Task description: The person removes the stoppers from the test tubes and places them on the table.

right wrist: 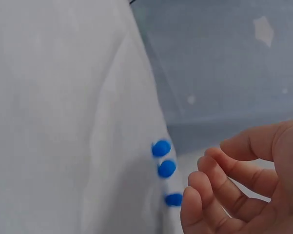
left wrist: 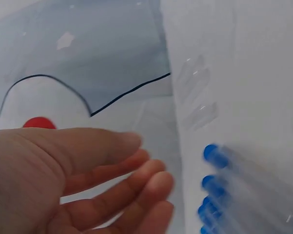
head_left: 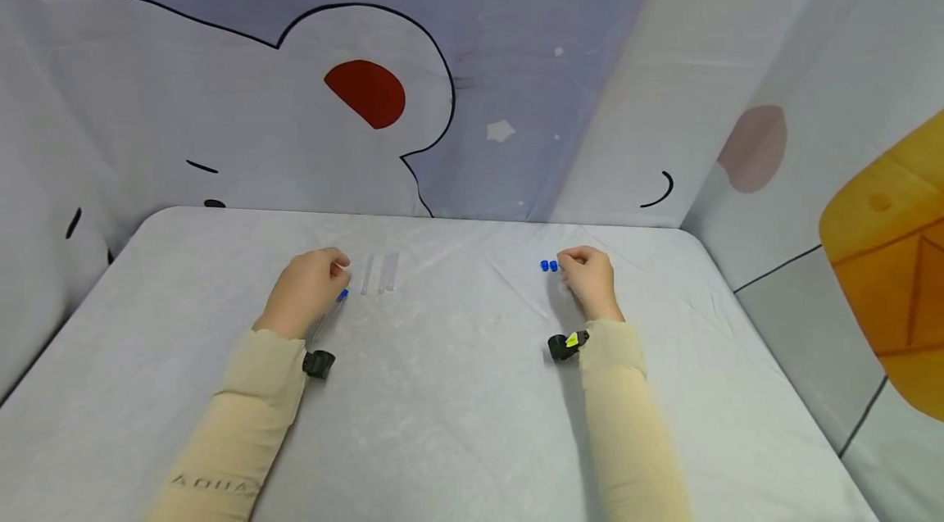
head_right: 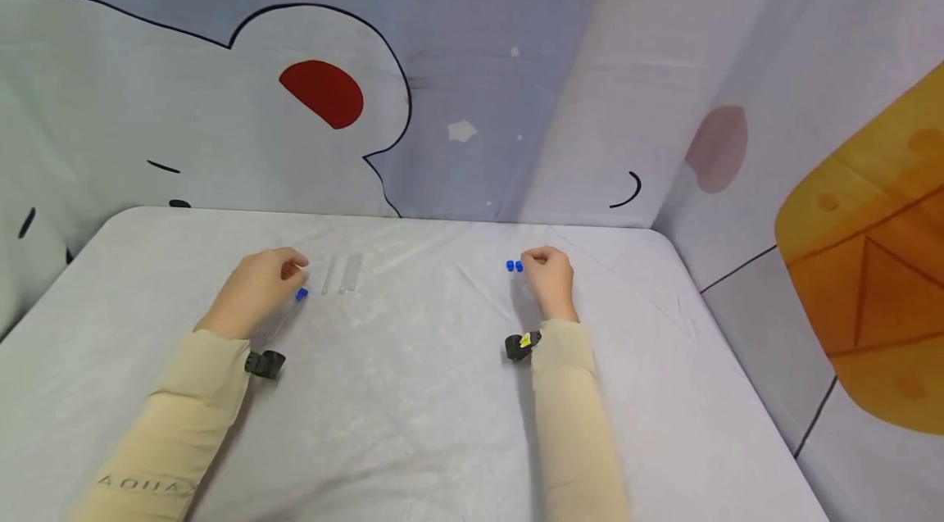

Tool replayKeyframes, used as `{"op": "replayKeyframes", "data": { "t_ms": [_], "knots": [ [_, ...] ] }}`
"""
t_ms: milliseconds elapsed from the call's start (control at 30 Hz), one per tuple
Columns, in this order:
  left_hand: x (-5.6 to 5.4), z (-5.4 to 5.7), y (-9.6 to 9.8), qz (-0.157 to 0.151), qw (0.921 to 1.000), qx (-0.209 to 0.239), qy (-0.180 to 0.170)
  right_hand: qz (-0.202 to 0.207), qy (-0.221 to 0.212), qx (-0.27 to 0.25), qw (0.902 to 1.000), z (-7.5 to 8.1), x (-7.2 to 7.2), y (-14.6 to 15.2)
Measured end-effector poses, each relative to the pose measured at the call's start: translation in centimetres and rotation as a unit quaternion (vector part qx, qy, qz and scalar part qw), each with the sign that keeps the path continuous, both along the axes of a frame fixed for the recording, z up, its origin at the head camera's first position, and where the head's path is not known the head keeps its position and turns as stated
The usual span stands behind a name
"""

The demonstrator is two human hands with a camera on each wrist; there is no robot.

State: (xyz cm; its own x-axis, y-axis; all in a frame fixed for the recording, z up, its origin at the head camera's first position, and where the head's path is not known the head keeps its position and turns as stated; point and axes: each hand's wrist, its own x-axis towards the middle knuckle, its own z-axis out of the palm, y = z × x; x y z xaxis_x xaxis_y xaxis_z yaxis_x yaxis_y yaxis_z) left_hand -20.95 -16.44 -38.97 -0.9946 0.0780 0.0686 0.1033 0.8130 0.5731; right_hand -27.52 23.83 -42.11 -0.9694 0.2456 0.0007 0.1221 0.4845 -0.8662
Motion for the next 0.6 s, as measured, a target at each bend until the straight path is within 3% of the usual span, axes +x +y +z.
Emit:
{"op": "replayKeyframes", "data": {
  "t_ms": [267, 600],
  "knots": [
    [1.2, 0.7, -0.3, -0.02, 0.9979, -0.044, -0.043, 0.05, 0.043, -0.033, 0.9973, 1.1, 1.8, -3.0],
    [2.3, 0.8, -0.2, -0.02, 0.996, -0.06, -0.063, 0.138, 0.04, -0.005, 0.9896, 1.6, 3.7, -7.2]
  ]
}}
